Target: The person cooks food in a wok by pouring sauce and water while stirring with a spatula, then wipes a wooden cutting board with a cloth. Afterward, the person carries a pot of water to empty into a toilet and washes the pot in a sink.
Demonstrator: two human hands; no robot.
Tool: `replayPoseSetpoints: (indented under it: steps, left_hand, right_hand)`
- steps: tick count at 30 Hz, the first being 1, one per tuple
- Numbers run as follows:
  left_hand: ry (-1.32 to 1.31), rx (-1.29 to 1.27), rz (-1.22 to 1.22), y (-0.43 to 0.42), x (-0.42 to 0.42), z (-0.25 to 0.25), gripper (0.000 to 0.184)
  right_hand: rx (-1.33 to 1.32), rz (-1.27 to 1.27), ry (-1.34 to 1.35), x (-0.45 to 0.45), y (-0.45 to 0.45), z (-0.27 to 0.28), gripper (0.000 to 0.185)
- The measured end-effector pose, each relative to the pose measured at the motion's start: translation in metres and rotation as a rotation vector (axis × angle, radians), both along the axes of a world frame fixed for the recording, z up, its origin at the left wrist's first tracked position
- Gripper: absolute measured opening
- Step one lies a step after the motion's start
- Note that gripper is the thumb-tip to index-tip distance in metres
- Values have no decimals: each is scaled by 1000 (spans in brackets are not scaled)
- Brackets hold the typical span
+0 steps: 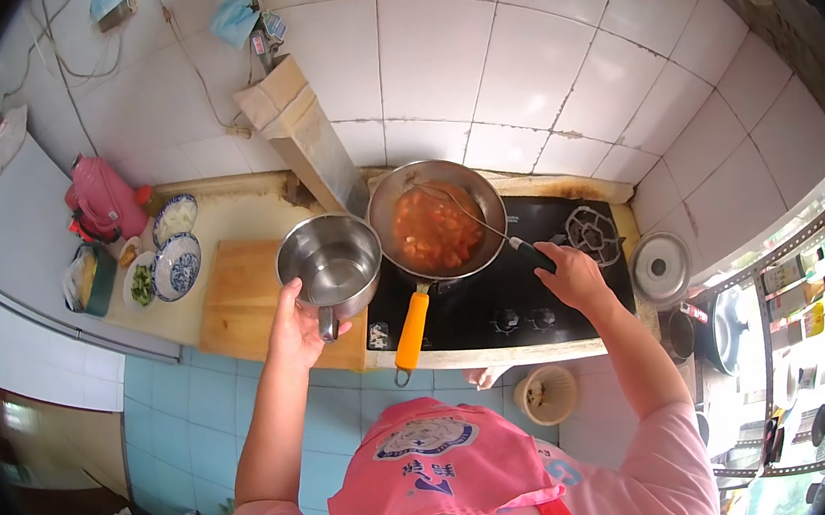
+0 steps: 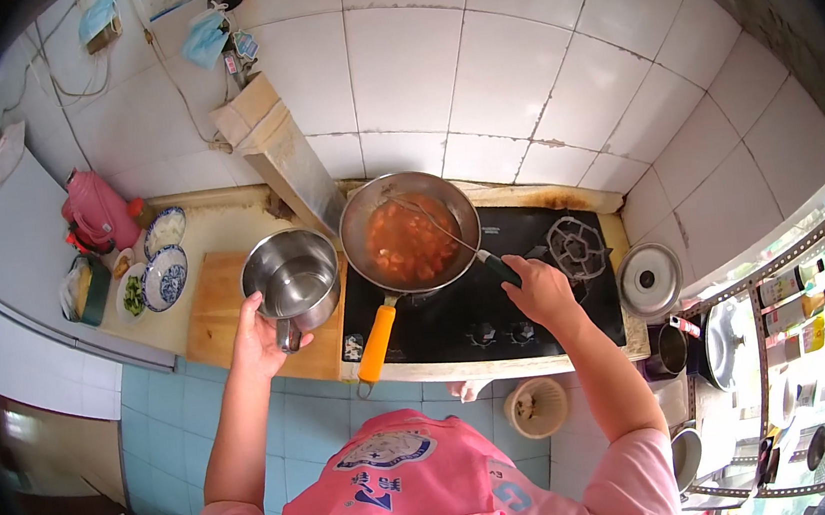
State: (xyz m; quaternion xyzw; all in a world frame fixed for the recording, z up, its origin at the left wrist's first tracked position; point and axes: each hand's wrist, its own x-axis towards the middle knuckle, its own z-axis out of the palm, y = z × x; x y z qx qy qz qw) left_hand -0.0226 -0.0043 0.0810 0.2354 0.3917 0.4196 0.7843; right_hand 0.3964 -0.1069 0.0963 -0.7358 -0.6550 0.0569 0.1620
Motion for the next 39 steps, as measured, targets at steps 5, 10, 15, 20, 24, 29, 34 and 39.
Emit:
replayPoseSetpoints:
  steps: [5,10,15,20,24,29,34,39]
  left_hand:
    - [42,11,-16,14,-1,-3,60]
    - [82,35,-46,36,-1,-12,61]
    - [178,37,-68,66,7,-18,58]
    - [335,86,-79,94,23,-16,55]
    - [470,177,-141,102,43,4,56]
    - [599,247,-122,117,71,15,59]
    - [596,439,-131,154,85,-12,60]
    - [715,543,-108,171,102,-21,73]
  right_hand:
    - [-35,0,37,8,-8,-9,42]
    - [-34,-40,163,7,-27,-15,41]
    - [45,-95,385,-2,-50,-10,41]
    - [87,-221,558,-19,-69,-12,42]
    - [84,-277,677,-25,-78,-22,41]
    - [72,-323,750,-31,-84,-18,42]
    - [89,-300,780,-30,-92,-22,44]
    - [102,-302,748,-28,-97,-18,44]
